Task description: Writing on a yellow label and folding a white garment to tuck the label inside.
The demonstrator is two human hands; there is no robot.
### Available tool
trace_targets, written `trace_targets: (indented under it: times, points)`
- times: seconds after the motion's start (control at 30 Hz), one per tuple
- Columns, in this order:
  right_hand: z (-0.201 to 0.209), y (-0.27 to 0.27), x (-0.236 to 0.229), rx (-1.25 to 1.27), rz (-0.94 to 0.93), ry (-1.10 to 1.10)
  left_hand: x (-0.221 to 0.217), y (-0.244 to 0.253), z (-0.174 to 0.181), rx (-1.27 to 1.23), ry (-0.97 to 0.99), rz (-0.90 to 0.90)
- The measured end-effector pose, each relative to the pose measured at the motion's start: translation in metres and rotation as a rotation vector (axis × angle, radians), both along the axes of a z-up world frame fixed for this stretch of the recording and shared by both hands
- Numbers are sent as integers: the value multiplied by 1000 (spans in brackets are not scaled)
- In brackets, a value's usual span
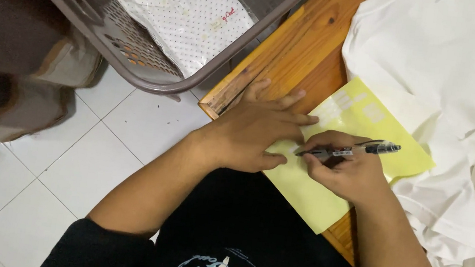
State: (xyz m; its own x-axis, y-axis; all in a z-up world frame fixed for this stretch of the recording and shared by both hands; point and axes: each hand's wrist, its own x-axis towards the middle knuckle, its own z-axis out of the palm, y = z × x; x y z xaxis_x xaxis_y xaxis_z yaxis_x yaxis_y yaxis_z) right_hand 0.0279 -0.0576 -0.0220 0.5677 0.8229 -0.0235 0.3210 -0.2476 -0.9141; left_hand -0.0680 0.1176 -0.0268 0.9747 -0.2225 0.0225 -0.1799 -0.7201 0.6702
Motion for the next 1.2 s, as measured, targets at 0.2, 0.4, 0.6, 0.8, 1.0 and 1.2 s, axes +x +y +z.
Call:
trace_targets:
  times: [0.2,0.4,0.6,0.8,1.0,1.2]
  points:
    - [16,10,-5,-77,-17,-16,-4,2,-19,-85,-139,22]
    - [17,12,-5,-92,1,-43,-4,3,-27,-126,-174,22]
    - [16,13,-5,-88,-4,-46,-4,3,-26,-97,-177,19]
    - [15,14,-6,-89,5,-73,-5,3,-23,-124,-138,37]
    - [11,13,-6,-104,4,-126,-5,2,-28,-94,-141,35]
    - [11,12,-3,-108,35,-87,-5,2,-24,-99,-132,38]
